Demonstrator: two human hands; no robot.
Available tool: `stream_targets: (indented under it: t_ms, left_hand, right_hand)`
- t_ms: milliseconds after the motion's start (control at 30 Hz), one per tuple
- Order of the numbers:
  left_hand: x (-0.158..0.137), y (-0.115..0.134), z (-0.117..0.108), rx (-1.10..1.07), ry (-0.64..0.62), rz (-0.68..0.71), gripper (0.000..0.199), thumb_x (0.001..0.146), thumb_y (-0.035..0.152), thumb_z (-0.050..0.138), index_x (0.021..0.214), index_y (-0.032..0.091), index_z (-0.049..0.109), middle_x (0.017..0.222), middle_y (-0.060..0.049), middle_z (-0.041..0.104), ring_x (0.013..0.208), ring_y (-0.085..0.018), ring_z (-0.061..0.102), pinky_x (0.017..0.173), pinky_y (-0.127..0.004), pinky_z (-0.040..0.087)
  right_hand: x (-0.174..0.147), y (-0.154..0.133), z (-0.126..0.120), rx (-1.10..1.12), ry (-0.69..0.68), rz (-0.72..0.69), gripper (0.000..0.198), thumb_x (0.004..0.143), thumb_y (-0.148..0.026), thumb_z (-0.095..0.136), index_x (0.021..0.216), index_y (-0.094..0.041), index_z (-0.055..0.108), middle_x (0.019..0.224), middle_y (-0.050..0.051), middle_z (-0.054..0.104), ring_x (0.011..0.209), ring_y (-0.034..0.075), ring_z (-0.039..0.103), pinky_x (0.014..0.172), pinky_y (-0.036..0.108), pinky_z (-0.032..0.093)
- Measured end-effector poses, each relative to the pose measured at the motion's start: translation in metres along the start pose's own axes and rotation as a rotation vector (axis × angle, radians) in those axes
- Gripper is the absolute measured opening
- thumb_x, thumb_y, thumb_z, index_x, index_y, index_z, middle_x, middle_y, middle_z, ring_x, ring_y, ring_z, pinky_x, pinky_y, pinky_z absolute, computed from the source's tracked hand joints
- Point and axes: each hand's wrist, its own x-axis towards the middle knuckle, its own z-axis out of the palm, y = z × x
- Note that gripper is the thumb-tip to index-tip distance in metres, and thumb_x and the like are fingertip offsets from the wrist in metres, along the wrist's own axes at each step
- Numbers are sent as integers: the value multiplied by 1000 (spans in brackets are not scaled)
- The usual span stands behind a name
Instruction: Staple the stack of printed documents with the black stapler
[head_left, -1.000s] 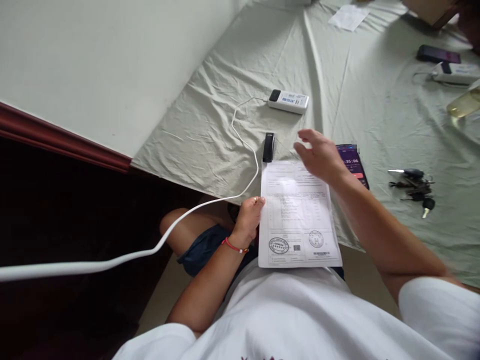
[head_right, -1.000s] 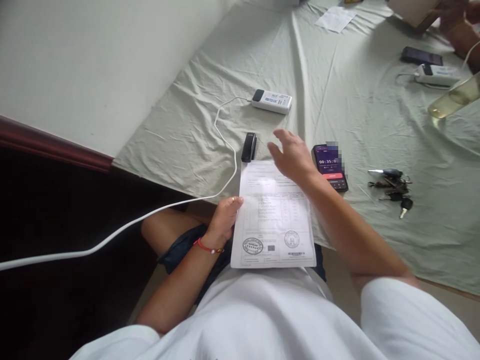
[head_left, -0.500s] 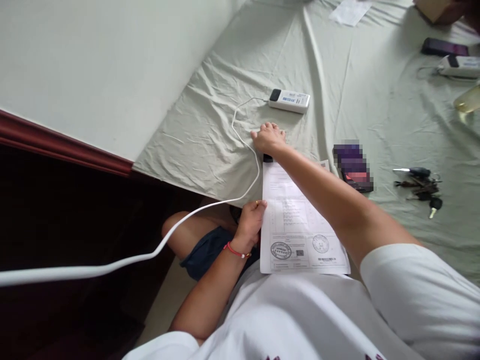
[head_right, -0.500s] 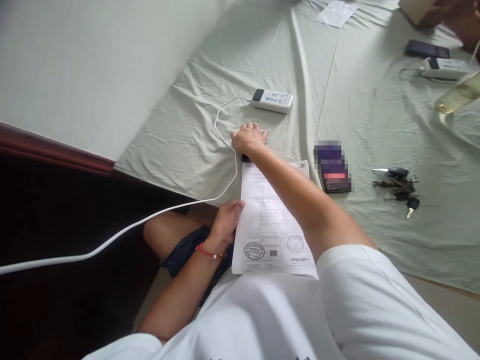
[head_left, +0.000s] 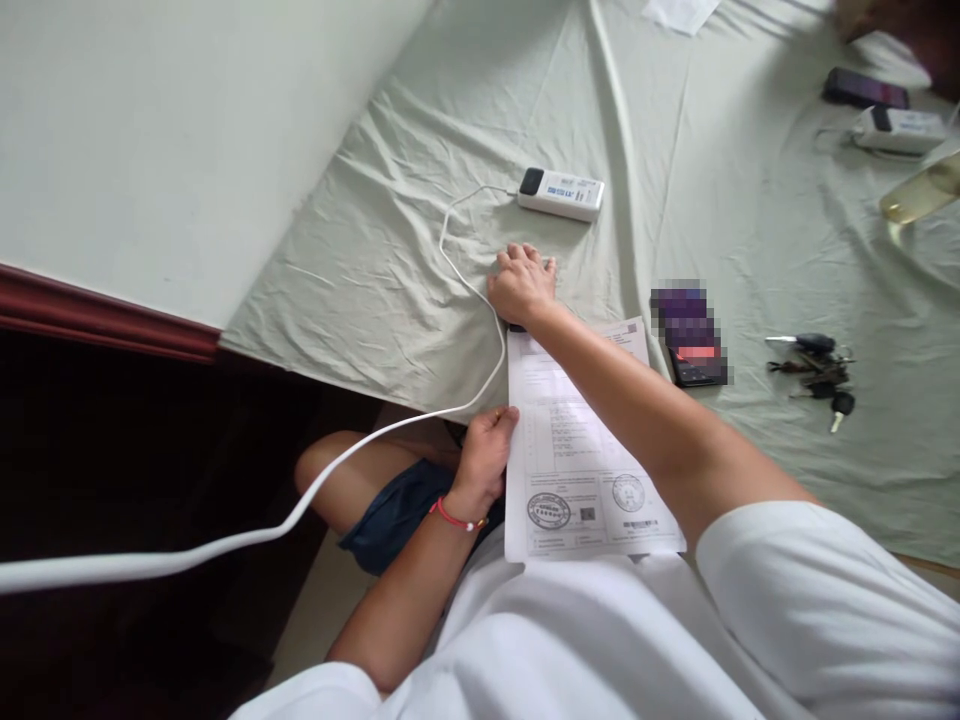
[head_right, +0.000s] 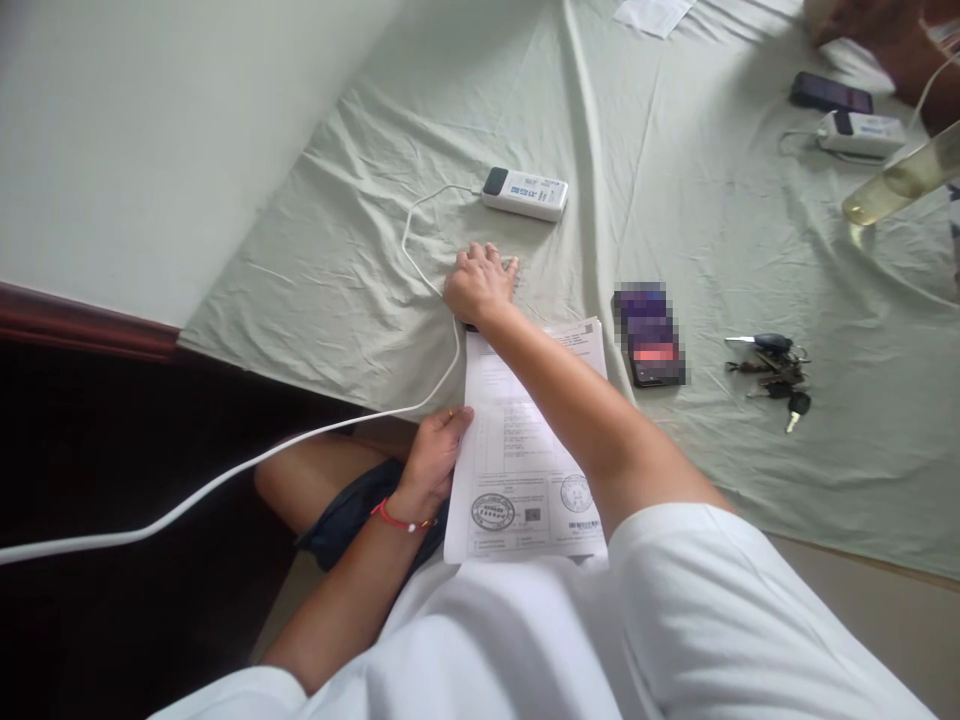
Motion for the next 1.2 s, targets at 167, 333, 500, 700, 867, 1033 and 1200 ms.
stream_targets:
  t_ms: [167, 333, 500, 700, 867, 1033, 1200]
  left_hand:
    - [0, -1, 0, 23, 24, 3, 40, 68, 51, 83, 72, 14, 70, 63, -2, 68, 56, -17, 61, 56, -27, 48]
    - [1, -4, -2, 16, -2, 13, 38, 72, 50, 82, 76, 13, 71, 66, -3, 69, 58, -17, 62, 58, -27, 49]
    - [4, -7, -5, 37, -5, 22, 36, 75, 47, 81, 74, 14, 67, 65, -2, 66, 56, -16, 59, 55, -27, 46]
    - [0, -7, -4, 23, -7, 33, 38, 72, 49, 81, 77, 13, 69, 67, -2, 68, 57, -17, 62, 58, -28, 50]
    - [-13, -17, -3, 40, 42, 68, 41, 74, 53, 79, 75, 14, 66, 69, -2, 69, 61, -16, 61, 59, -26, 48]
    - [-25, -25, -1, 13, 38, 62, 46, 75, 58, 78, 84, 14, 66, 69, 0, 66, 62, -15, 59, 61, -26, 47]
    - [-35, -24, 12, 73, -54, 59, 44, 80, 58, 74, 78, 16, 61, 66, 2, 58, 61, -12, 52, 58, -24, 42]
  right_hand:
    - [0, 2, 1, -18, 0, -9, 42, 96, -25, 35, 129, -19, 61, 160, 12, 44, 156, 33, 24, 125, 71, 11]
    - [2, 1, 1, 1, -11, 6, 43, 94, -25, 38, 131, -19, 60, 161, 12, 41, 156, 34, 22, 125, 71, 10]
    - [6, -1, 4, 36, 57, 44, 44, 98, -37, 43, 133, -16, 60, 158, 15, 45, 155, 37, 27, 125, 69, 14]
    - [-4, -4, -7, 130, 131, 114, 55, 106, -52, 28, 133, -16, 59, 149, 17, 53, 146, 35, 41, 123, 60, 28]
    - [-31, 14, -15, 167, 271, 70, 50, 108, -46, 26, 135, -16, 55, 146, 16, 53, 139, 32, 47, 117, 50, 38]
    - [-73, 50, -17, 251, 418, 27, 41, 107, -42, 31, 122, -17, 59, 125, 13, 65, 117, 25, 58, 101, 39, 46]
    - [-115, 69, -27, 103, 257, 36, 32, 103, -37, 40, 88, -20, 62, 89, 7, 69, 79, 19, 56, 70, 31, 35]
